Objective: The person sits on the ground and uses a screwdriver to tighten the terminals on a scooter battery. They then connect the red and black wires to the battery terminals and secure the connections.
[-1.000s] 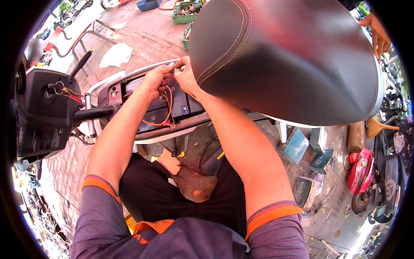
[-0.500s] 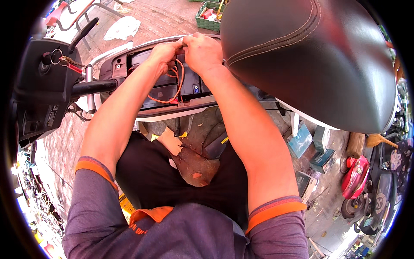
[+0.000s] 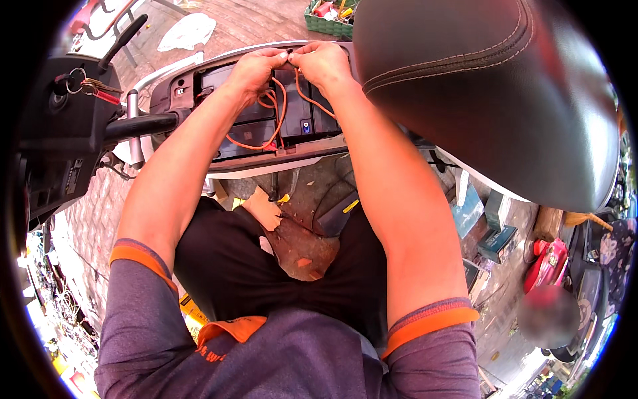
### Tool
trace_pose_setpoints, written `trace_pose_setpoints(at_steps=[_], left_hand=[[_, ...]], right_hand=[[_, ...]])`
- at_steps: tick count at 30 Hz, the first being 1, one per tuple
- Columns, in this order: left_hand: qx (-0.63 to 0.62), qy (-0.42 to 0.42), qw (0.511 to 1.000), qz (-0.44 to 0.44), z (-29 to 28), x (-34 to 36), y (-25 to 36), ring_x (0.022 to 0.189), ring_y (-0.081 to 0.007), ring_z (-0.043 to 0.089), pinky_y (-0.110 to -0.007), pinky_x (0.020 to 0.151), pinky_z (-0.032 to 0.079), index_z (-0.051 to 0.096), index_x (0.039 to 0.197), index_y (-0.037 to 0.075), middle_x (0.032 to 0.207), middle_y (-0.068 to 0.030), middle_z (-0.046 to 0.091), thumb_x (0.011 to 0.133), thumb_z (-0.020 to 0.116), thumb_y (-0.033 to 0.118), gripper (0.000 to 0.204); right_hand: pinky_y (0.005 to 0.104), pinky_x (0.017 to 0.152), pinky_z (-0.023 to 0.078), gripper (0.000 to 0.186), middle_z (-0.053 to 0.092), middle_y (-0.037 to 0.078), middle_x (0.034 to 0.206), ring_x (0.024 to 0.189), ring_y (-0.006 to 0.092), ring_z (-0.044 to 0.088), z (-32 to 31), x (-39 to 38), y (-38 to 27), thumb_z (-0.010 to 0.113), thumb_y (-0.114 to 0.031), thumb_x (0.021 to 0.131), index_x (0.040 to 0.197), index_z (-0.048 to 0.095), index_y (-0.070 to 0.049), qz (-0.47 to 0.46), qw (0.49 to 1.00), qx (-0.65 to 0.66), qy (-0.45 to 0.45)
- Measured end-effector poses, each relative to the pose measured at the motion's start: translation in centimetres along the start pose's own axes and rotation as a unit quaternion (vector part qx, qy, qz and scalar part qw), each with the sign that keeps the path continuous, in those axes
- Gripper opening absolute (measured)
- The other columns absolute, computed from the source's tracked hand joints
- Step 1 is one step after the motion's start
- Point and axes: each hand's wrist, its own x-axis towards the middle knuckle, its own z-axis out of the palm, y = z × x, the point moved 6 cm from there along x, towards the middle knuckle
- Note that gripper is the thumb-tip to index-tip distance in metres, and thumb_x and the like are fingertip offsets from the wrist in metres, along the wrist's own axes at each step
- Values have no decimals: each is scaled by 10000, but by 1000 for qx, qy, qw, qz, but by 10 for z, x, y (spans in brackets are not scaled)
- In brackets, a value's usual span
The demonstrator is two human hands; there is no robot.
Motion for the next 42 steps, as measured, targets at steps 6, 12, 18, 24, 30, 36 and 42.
trace_pose_setpoints(at_steps=[6, 12, 18, 24, 30, 36, 42], left_hand=[[-1, -31, 999, 22, 5, 5, -5, 555, -30, 464, -229, 463, 320, 746, 1234, 82, 978, -5, 774, 1082, 668, 183, 198], [4, -29, 1000, 10, 3, 4, -6, 698, -58, 522, -244, 587, 371, 746, 1277, 70, 1040, -10, 783, 1056, 693, 146, 240], [26, -24, 999, 9, 3, 3, -8, 592, -11, 452, -211, 473, 283, 744, 1307, 91, 1019, 30, 781, 1076, 669, 161, 253], [16, -23, 999, 19, 4, 6, -12, 587, -9, 445, -208, 477, 283, 743, 1311, 103, 1028, 32, 782, 1086, 657, 173, 251], [-12, -36, 999, 2, 1, 8, -15, 556, -10, 403, -206, 476, 278, 733, 1306, 103, 1038, 31, 782, 1087, 656, 177, 244], [22, -48, 997, 64, 4, 17, -11, 788, -43, 620, -227, 650, 470, 730, 1307, 70, 1068, -5, 785, 1051, 693, 126, 264], [203, 6, 973, 109, 5, 28, -6, 999, -112, 702, -282, 881, 547, 781, 1225, 15, 1093, -49, 795, 992, 769, 130, 261]], right_hand=[[345, 836, 588, 269, 811, 98, 972, 882, 165, 748, -2, 11, 12, 841, -256, 899, 1050, 817, -35, 1, 999, -48, 20], [324, 645, 528, 230, 752, 40, 871, 726, 119, 649, -1, 19, 16, 825, -231, 937, 1049, 799, -32, -26, 997, -68, -1], [358, 781, 576, 267, 791, 84, 918, 836, 158, 711, -5, 22, 10, 824, -246, 926, 1077, 815, -25, -80, 982, -174, 2], [360, 795, 576, 288, 789, 87, 916, 855, 157, 715, -6, 20, 7, 826, -280, 922, 1079, 819, -38, -68, 983, -170, -9], [360, 861, 594, 314, 808, 111, 975, 920, 188, 761, -1, 18, 5, 823, -301, 919, 1098, 815, -43, -88, 975, -204, 23], [365, 890, 593, 336, 811, 127, 1026, 967, 209, 766, 2, 33, 21, 797, -308, 929, 1129, 810, -38, -81, 985, -155, 6], [371, 950, 591, 373, 812, 151, 1141, 1074, 240, 767, 6, 46, 41, 792, -329, 921, 1191, 803, -71, -11, 994, -107, -26]])
